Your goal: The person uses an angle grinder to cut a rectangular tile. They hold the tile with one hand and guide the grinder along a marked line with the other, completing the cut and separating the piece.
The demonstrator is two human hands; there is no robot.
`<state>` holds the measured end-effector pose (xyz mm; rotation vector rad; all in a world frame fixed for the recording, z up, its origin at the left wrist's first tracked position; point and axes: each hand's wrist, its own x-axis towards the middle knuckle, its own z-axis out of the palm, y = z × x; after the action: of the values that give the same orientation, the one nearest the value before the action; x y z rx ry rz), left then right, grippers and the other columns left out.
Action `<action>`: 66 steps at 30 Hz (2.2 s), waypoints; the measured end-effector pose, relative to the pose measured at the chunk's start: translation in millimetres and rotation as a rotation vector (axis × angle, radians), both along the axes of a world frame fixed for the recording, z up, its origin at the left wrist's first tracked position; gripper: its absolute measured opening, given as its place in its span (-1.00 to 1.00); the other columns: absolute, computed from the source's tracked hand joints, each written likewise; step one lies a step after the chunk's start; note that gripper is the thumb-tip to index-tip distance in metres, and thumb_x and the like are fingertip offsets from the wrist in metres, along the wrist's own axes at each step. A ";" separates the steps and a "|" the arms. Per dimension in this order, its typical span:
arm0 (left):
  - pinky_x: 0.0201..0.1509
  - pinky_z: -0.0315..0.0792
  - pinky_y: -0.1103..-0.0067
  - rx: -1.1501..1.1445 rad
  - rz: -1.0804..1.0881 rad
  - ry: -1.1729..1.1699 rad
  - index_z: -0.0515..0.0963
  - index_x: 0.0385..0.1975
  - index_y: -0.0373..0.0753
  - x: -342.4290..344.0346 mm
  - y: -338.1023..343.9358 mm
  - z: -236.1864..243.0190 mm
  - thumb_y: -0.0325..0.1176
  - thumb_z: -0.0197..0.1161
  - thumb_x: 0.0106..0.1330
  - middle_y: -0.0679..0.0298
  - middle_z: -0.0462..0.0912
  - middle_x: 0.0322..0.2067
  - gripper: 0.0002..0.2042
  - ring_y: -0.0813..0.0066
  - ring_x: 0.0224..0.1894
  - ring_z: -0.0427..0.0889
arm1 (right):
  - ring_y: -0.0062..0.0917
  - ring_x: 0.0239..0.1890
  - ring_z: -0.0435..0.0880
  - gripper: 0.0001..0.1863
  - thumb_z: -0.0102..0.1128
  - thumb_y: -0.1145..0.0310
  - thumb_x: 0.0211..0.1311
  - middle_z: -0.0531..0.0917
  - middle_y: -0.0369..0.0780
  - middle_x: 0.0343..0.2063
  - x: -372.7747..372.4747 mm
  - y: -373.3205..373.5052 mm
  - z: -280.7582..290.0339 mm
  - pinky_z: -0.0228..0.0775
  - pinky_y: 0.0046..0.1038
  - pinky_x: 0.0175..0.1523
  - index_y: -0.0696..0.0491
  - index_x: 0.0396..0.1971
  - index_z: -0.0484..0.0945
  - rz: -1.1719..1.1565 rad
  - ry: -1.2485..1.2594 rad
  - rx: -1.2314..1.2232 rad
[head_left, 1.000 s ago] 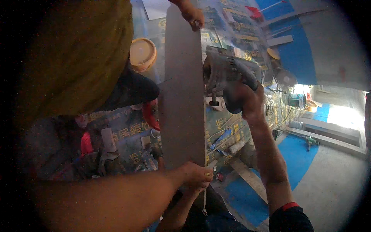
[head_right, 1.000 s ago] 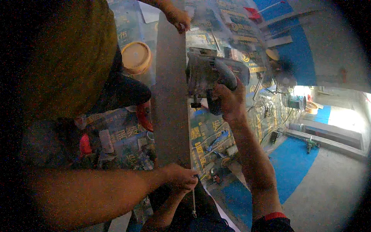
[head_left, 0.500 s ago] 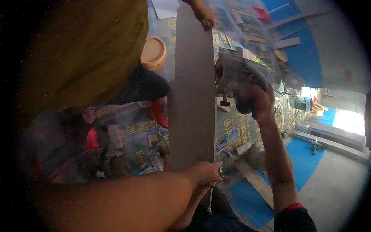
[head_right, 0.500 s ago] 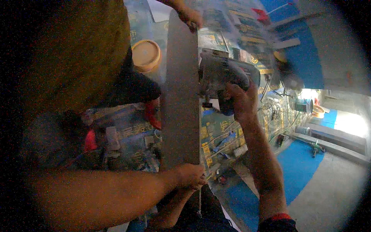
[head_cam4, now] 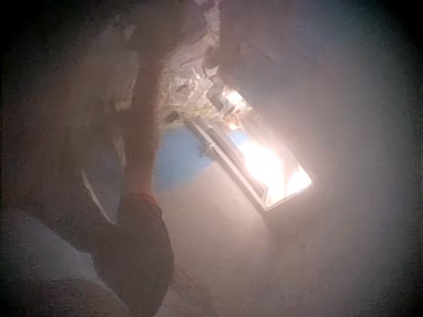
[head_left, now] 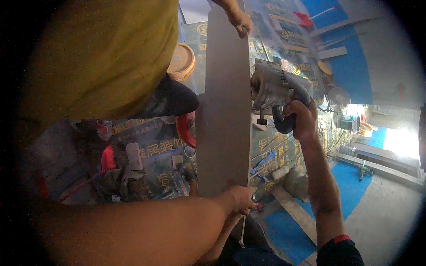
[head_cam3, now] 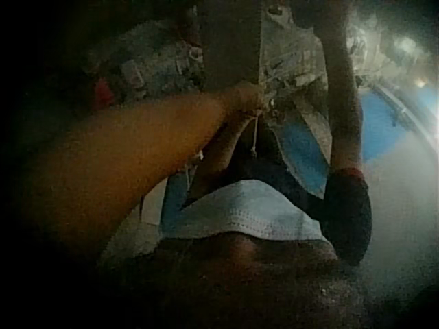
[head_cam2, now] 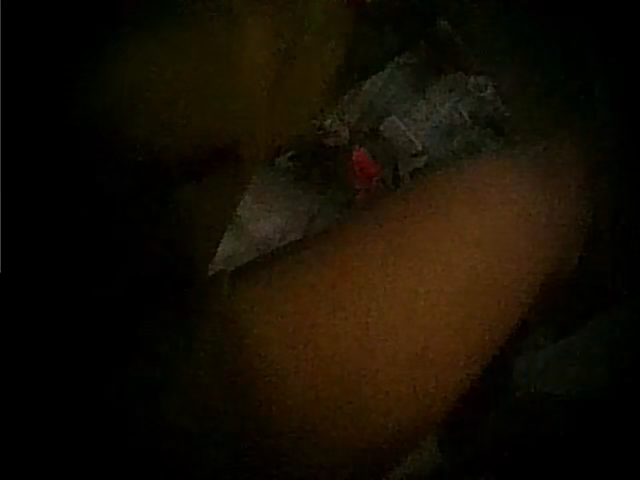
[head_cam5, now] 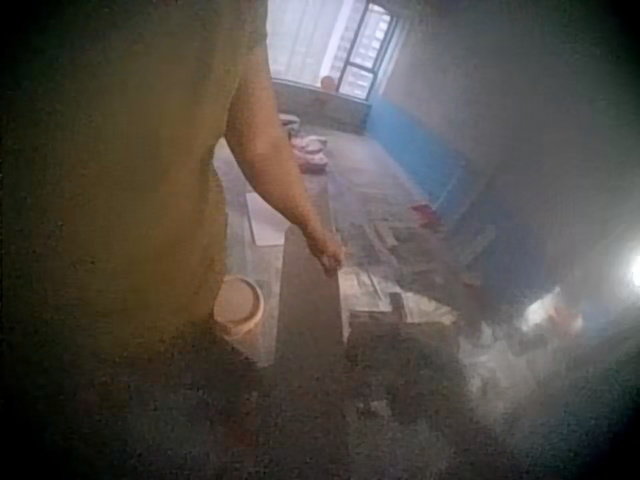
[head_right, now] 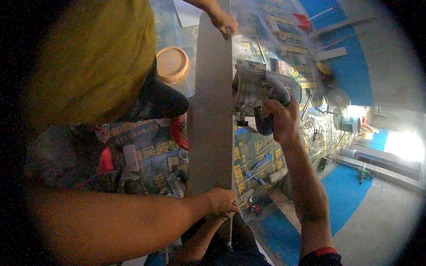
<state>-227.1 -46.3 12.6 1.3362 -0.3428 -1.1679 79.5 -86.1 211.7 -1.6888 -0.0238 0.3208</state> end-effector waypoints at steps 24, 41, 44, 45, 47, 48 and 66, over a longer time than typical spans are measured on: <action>-0.63 0.33 0.58 0.114 0.099 -0.037 0.46 -0.18 -0.10 -1.8 -8.3 -9.6 -0.02 0.14 0.31 0.33 0.44 -0.41 -0.70 0.34 -0.43 0.40 | -0.58 -0.58 0.45 -0.84 0.08 0.49 -0.05 0.49 -0.27 -0.57 2.1 3.1 4.1 0.33 -0.52 -0.41 0.14 -0.38 0.46 -0.042 0.090 0.016; -0.30 0.45 0.39 0.172 -0.138 -0.100 0.41 -0.05 -0.23 11.4 -9.7 3.9 0.01 0.27 0.24 0.13 0.56 -0.22 -0.52 0.14 -0.18 0.57 | -0.57 -0.54 0.49 -0.86 0.06 0.48 0.01 0.50 -0.27 -0.57 3.3 -5.4 -0.1 0.35 -0.52 -0.40 0.15 -0.38 0.49 -0.004 0.058 0.031; -0.15 0.55 0.29 0.249 -0.166 -0.128 0.41 0.05 -0.30 21.4 0.5 12.3 0.05 0.34 0.20 0.03 0.66 -0.13 -0.41 0.07 -0.10 0.67 | -0.56 -0.55 0.49 -0.86 0.07 0.48 0.01 0.51 -0.26 -0.58 2.9 -0.4 -0.8 0.36 -0.53 -0.40 0.15 -0.38 0.49 0.003 0.053 0.066; -0.16 0.55 0.29 0.260 -0.165 -0.118 0.41 0.05 -0.29 26.3 8.9 19.9 0.04 0.34 0.20 0.03 0.66 -0.13 -0.41 0.07 -0.11 0.67 | -0.56 -0.56 0.49 -0.86 0.07 0.48 0.01 0.51 -0.25 -0.58 2.0 1.0 -2.0 0.36 -0.53 -0.40 0.15 -0.38 0.49 0.006 0.058 0.090; -0.17 0.55 0.29 0.276 -0.185 -0.094 0.41 0.06 -0.29 53.5 32.7 61.4 0.02 0.35 0.20 0.03 0.66 -0.13 -0.41 0.08 -0.11 0.67 | -0.55 -0.57 0.49 -0.86 0.07 0.49 0.00 0.51 -0.25 -0.59 1.6 -3.4 2.0 0.36 -0.52 -0.40 0.16 -0.39 0.50 0.056 0.029 0.051; -0.17 0.55 0.29 0.297 -0.202 -0.074 0.41 0.07 -0.28 68.2 47.8 85.6 0.01 0.35 0.19 0.03 0.66 -0.13 -0.41 0.09 -0.12 0.67 | -0.55 -0.57 0.48 -0.86 0.07 0.49 0.00 0.51 -0.24 -0.59 1.6 -3.1 4.2 0.37 -0.51 -0.40 0.16 -0.39 0.50 0.083 0.015 0.036; -0.08 0.51 0.30 0.200 -0.342 -0.420 0.41 0.07 -0.30 34.9 18.6 29.4 -0.02 0.36 0.20 0.01 0.65 -0.12 -0.42 0.08 -0.08 0.66 | -0.55 -0.55 0.46 -0.87 0.06 0.50 -0.06 0.47 -0.26 -0.59 0.5 5.0 9.4 0.32 -0.49 -0.41 0.16 -0.44 0.47 0.051 0.089 0.009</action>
<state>-192.2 -27.6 42.0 1.7496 -0.7993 -1.2169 80.0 -81.1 221.1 -1.6651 -0.0030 0.4330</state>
